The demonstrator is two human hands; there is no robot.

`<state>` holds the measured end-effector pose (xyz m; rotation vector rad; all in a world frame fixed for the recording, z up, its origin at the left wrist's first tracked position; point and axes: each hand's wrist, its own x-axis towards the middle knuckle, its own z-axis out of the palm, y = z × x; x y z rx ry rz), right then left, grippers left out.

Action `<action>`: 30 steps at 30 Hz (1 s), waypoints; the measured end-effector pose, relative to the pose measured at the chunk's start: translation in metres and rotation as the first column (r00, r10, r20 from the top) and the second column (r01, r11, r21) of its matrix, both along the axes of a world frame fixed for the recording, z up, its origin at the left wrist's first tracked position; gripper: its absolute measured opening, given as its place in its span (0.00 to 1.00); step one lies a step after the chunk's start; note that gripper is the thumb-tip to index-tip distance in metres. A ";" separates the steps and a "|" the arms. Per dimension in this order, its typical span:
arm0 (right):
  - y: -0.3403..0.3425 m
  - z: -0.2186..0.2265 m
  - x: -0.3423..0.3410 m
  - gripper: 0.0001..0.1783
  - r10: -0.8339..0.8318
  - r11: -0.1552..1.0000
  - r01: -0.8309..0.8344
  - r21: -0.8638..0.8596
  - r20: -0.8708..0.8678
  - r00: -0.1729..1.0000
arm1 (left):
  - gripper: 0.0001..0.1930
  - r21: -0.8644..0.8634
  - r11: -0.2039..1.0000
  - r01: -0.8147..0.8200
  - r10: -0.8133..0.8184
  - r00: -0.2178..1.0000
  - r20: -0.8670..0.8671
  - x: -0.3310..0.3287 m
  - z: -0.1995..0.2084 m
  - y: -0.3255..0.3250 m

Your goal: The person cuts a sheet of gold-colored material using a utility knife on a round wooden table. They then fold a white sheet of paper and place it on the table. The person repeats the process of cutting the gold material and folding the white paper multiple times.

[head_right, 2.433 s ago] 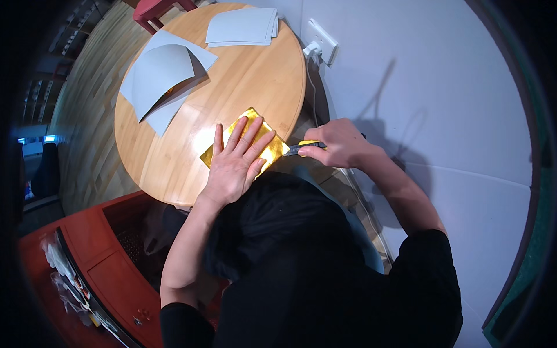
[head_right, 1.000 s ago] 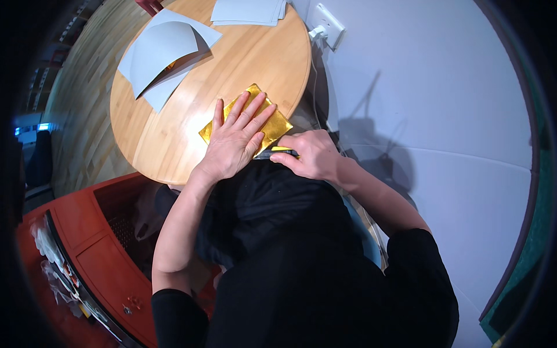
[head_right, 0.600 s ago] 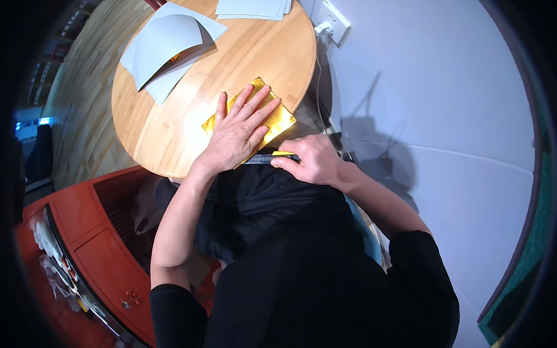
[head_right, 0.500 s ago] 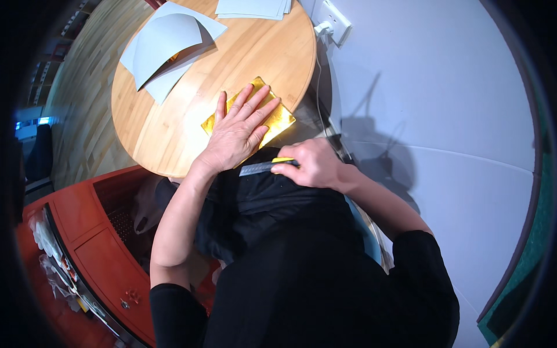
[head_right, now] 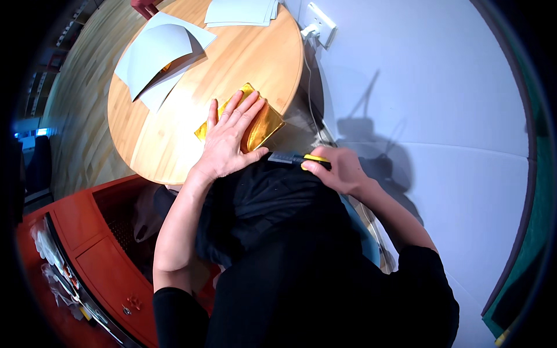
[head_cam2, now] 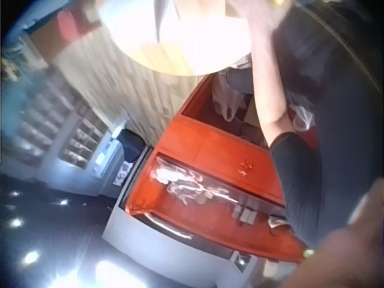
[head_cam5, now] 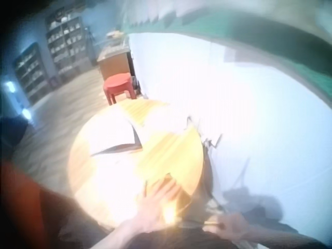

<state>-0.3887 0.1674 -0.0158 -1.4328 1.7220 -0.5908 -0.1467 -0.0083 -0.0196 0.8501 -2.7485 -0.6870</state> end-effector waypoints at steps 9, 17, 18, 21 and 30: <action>-0.002 -0.001 0.001 0.16 -0.322 0.947 0.323 0.003 0.085 0.943 | 0.47 0.072 0.997 0.023 -0.023 1.000 -0.010 0.002 0.003 -0.005; -0.004 0.005 0.003 0.13 -0.272 0.962 0.272 -0.019 -0.025 0.962 | 0.42 0.075 0.997 0.035 -0.035 0.999 -0.005 0.002 0.003 -0.007; -0.007 0.013 0.010 0.12 -0.260 0.965 0.259 -0.049 -0.031 0.965 | 0.42 0.083 0.996 0.032 -0.031 0.999 -0.009 0.002 0.004 -0.006; -0.020 0.020 0.026 0.12 -0.175 0.983 0.170 -0.063 -0.100 0.979 | 0.40 0.076 0.997 0.025 -0.024 1.000 -0.016 0.004 0.003 -0.006; -0.053 0.005 0.068 0.15 0.229 0.965 -0.248 -0.088 -0.185 0.956 | 0.28 -0.013 1.000 0.004 -0.004 0.999 -0.044 0.003 -0.012 -0.005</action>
